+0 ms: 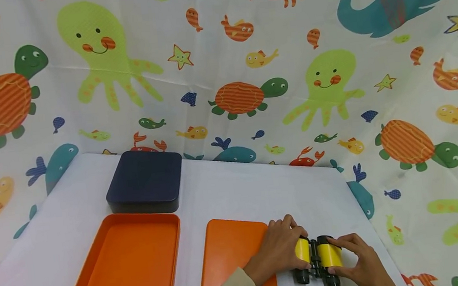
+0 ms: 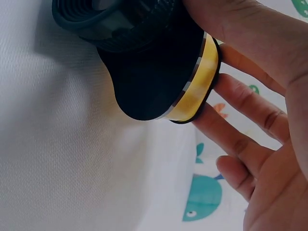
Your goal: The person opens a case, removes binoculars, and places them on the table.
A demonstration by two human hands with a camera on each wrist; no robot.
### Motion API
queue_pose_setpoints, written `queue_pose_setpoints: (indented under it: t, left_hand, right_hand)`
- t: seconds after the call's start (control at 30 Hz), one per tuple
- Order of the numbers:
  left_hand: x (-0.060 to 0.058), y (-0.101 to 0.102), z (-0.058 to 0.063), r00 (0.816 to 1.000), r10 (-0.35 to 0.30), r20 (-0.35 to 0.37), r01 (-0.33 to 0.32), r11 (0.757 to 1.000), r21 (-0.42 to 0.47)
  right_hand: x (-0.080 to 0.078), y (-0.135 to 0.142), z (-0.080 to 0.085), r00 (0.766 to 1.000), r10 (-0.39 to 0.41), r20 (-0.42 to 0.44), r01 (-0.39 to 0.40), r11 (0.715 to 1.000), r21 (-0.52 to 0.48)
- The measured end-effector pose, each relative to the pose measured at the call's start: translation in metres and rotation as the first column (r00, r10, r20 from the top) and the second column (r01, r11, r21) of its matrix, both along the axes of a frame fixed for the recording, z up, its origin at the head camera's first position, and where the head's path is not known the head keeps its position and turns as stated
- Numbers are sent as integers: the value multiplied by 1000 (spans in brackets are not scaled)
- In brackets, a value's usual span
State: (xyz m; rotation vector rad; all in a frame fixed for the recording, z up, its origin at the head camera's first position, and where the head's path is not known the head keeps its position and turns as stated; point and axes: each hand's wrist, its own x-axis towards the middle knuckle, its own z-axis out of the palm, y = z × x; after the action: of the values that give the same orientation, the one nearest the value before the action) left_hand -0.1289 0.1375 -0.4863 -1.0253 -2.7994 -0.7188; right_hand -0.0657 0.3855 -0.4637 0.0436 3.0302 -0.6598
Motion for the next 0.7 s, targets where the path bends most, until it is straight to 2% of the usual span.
queue_pose_setpoints:
  t: [0.27, 0.43, 0.53, 0.7]
  left_hand:
    - [1, -1, -1, 1000, 5, 21, -5, 1000, 10]
    - [5, -9, 3, 999, -31, 44, 32, 999, -18]
    - [8, -21, 11, 997, -48, 54, 49, 999, -21]
    - [8, -42, 29, 999, -36, 36, 36, 999, 8]
  right_hand:
    - [-1, -1, 2, 1000, -15, 22, 15, 1000, 17]
    - [-1, -5, 1, 999, -37, 24, 36, 998, 48]
    - [0, -12, 1, 999, -28, -25, 30, 997, 69]
    - [-1, -30, 4, 984, 25, -177, -14, 998, 61]
